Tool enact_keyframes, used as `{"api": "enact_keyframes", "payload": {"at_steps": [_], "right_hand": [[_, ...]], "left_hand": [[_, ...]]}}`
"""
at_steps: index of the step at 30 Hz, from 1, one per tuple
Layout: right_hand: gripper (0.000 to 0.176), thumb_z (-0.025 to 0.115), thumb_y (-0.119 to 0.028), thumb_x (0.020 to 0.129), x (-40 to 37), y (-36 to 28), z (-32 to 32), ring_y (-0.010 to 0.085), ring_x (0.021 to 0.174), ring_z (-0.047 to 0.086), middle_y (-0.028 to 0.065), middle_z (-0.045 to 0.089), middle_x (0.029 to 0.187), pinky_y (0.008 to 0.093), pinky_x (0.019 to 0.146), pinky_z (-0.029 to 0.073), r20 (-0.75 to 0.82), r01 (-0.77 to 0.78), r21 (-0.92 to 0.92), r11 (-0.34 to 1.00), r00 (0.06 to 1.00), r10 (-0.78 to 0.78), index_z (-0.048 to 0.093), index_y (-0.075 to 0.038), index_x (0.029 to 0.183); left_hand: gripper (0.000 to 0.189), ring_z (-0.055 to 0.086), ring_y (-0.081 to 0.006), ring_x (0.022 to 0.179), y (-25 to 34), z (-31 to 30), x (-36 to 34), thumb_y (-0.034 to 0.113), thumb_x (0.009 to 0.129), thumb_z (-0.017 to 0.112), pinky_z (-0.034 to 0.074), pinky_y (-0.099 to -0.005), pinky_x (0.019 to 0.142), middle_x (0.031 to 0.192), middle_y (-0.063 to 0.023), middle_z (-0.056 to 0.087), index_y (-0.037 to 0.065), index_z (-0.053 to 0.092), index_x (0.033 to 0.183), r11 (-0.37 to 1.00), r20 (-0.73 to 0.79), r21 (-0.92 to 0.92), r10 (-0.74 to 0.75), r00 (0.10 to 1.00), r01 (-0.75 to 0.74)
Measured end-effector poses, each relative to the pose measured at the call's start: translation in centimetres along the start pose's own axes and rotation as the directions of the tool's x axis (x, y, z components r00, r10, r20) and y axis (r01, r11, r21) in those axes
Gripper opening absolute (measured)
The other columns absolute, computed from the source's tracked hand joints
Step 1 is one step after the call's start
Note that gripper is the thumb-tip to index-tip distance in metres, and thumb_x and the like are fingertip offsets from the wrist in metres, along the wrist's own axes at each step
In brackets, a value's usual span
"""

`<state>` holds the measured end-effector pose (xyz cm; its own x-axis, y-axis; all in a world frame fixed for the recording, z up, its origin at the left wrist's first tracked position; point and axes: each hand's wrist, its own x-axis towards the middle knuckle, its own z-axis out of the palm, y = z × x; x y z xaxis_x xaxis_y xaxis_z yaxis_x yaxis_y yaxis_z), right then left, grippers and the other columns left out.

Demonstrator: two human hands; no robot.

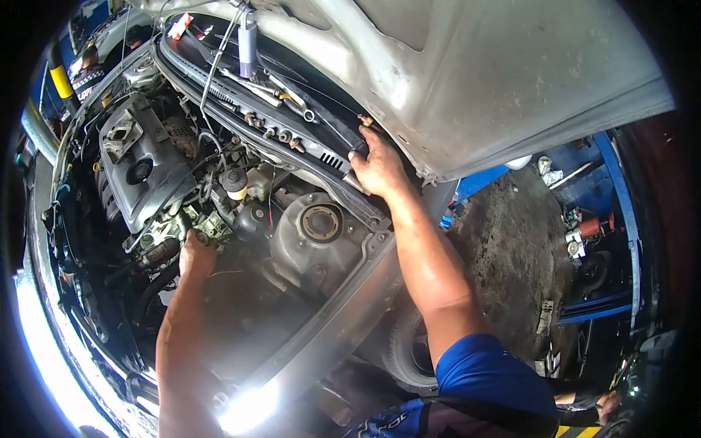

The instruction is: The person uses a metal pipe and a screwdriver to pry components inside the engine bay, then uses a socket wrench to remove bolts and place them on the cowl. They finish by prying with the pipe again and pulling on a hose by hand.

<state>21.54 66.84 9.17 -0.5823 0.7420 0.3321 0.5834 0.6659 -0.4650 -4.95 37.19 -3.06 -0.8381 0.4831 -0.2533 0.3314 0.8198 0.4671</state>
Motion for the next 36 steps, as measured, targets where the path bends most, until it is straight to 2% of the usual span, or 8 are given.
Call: {"api": "enact_keyframes", "payload": {"at_steps": [5,9,10,14,18,27,33,36], "right_hand": [[0.059,0.071,-0.016,0.082,-0.8,0.5,1.4,0.0365,0.12,0.059,0.0228,0.061,0.13,0.0403,0.105,0.045,-0.184,0.048,-0.035,0.998,0.982,-0.054,0.054,-0.006,0.137],[0.064,0.071,-0.013,0.085,1.6,-0.8,-0.1,0.0298,0.133,0.051,0.0209,0.053,0.142,0.0355,0.114,0.037,0.066,-0.035,-0.051,0.998,0.997,0.038,0.047,-0.002,0.144],[0.064,0.071,-0.016,0.085,2.7,0.1,0.4,0.0309,0.133,0.051,0.0228,0.053,0.142,0.0357,0.113,0.038,0.076,-0.002,0.059,0.998,0.997,-0.002,0.047,0.0,0.143],[0.064,0.07,-0.027,0.09,5.4,0.6,1.4,0.0313,0.134,0.05,0.0235,0.053,0.142,0.0391,0.113,0.038,0.132,0.014,0.203,0.979,0.99,-0.042,0.047,0.003,0.142],[0.06,0.061,-0.041,0.098,6.0,1.8,1.6,0.0231,0.128,0.052,0.0167,0.058,0.136,0.0361,0.112,0.035,0.078,0.017,0.283,0.959,0.996,-0.041,0.053,0.003,0.138],[0.063,0.057,-0.049,0.099,6.5,2.3,1.6,0.0222,0.125,0.053,0.0155,0.061,0.131,0.0363,0.11,0.037,0.097,-0.125,0.429,0.895,0.991,0.092,0.057,0.005,0.131],[0.074,0.055,-0.065,0.094,5.7,0.4,2.5,0.0262,0.1,0.064,0.0188,0.071,0.102,0.0394,0.093,0.047,-0.084,-0.057,0.163,0.985,0.994,0.071,0.069,0.006,0.108],[0.074,0.052,-0.063,0.096,5.9,0.9,2.0,0.0235,0.102,0.063,0.0174,0.071,0.104,0.0363,0.096,0.046,-0.075,-0.232,0.011,0.973,0.97,0.233,0.069,0.008,0.108]], "left_hand": [[0.045,0.064,-0.0366,0.113,-0.3,-1.8,2.4,0.03,0.086,0.071,0.051,-0.0462,0.094,0.12,-0.0163,0.067,0.021,0.061,0.13,0.811,0.307,0.306,0.411,0.859,-0.498],[0.057,0.07,-0.0332,0.094,-3.4,5.1,7.6,0.038,0.084,0.074,0.055,-0.0441,0.081,0.105,-0.0218,0.07,-0.002,0.059,0.122,0.851,0.237,0.177,0.451,0.861,-0.494],[0.064,0.065,-0.0282,0.069,-0.2,2.2,5.6,0.042,0.084,0.076,0.053,-0.0463,0.06,0.084,-0.0205,0.067,-0.012,0.058,0.114,0.951,0.537,-0.238,-0.04,0.842,0.197],[0.093,0.067,-0.0342,0.096,2.0,4.4,2.9,0.051,0.08,0.078,0.056,-0.0516,0.063,0.111,-0.0263,0.066,-0.013,0.041,0.135,0.614,0.326,-0.7,-0.181,0.928,0.365],[0.085,0.059,-0.0402,0.123,3.9,2.6,0.6,0.053,0.084,0.071,0.048,-0.0414,0.103,0.134,-0.0299,0.057,0.003,0.038,0.144,0.748,0.139,-0.599,-0.253,0.957,0.285],[0.06,0.063,-0.0358,0.117,-0.1,-0.8,3.1,0.038,0.081,0.076,0.05,-0.0449,0.098,0.124,-0.0186,0.067,0.01,0.058,0.131,0.907,0.289,0.056,0.386,0.876,-0.418],[0.074,0.062,-0.043,0.115,-0.5,3.0,3.8,0.052,0.084,0.071,0.05,-0.0459,0.097,0.121,-0.0307,0.064,0.001,0.048,0.133,0.895,-0.069,-0.445,-0.072,0.995,0.034],[0.065,0.064,-0.0464,0.107,0.7,2.2,2.2,0.052,0.091,0.063,0.051,-0.0511,0.091,0.11,-0.033,0.066,0.005,0.044,0.132,0.943,-0.122,-0.315,0.075,0.99,-0.11]]}}
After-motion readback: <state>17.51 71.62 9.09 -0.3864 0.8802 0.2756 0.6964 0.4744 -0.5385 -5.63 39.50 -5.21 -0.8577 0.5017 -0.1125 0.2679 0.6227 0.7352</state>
